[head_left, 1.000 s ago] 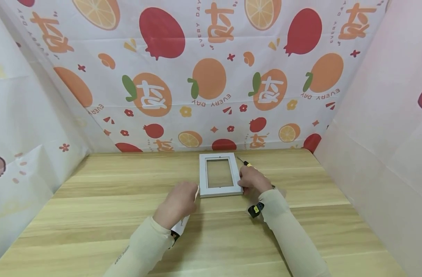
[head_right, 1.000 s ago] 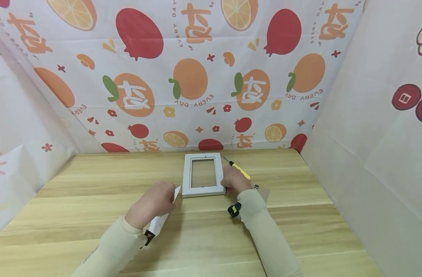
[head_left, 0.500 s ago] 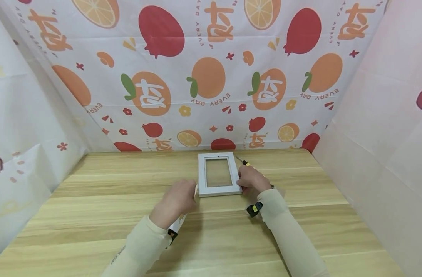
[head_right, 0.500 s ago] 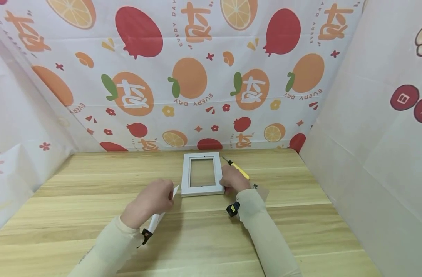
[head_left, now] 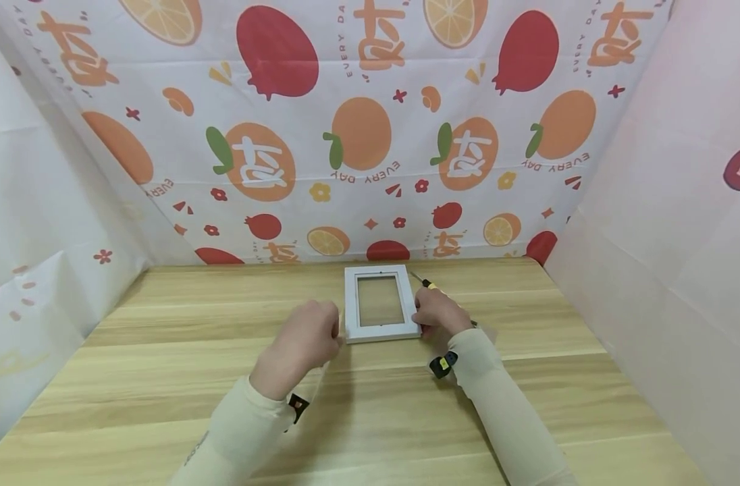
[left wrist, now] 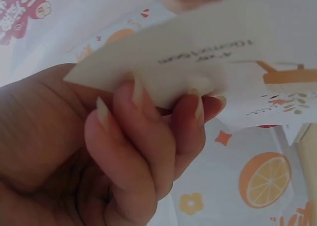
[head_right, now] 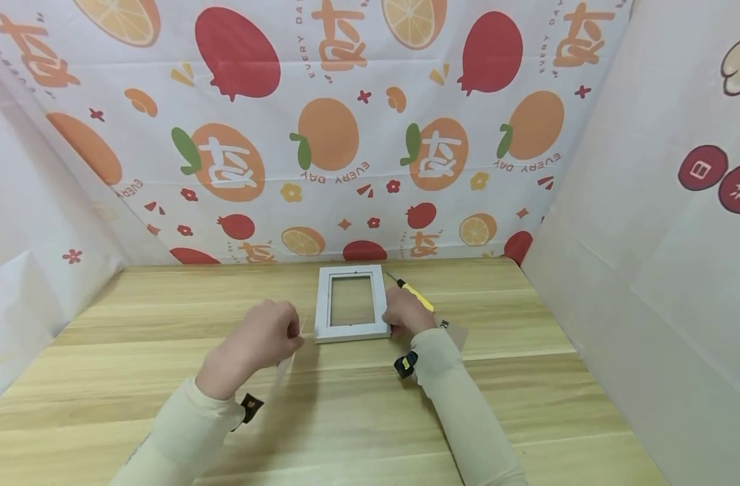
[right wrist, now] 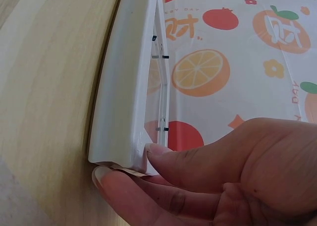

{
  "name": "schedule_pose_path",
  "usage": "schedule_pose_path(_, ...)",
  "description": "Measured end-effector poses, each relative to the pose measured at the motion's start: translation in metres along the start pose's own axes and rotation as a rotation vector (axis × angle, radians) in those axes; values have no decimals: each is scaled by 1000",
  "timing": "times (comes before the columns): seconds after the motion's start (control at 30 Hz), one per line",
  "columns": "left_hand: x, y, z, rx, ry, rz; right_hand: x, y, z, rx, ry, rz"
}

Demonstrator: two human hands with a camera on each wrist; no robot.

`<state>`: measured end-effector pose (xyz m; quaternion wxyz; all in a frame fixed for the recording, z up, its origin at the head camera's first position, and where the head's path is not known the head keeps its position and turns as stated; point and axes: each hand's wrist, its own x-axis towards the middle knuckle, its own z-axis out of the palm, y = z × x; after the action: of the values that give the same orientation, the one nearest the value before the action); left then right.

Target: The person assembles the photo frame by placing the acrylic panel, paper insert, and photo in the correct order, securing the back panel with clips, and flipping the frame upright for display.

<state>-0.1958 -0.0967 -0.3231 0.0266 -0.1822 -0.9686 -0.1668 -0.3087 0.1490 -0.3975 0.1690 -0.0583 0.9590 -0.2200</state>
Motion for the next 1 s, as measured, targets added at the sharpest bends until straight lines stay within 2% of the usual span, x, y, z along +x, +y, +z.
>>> schedule_pose_path(0.2,3,6,-6,-66,45,-2,2,0,2,-24,10,-3)
schedule_pose_path(0.4,13,7,-6,-117,102,-4,2,0,2,-43,17,-18)
schedule_pose_path(0.57,21,7,-5,-105,126,0,0,1,2,-50,30,-22)
schedule_pose_path(0.7,25,7,-4,-84,127,13,0,1,3,-37,27,-21)
schedule_pose_path(0.9,33,5,-3,-76,79,15,-1,0,3,-15,11,-4)
schedule_pose_path(1.0,37,4,-3,-80,92,6,-1,-1,2,-22,18,0)
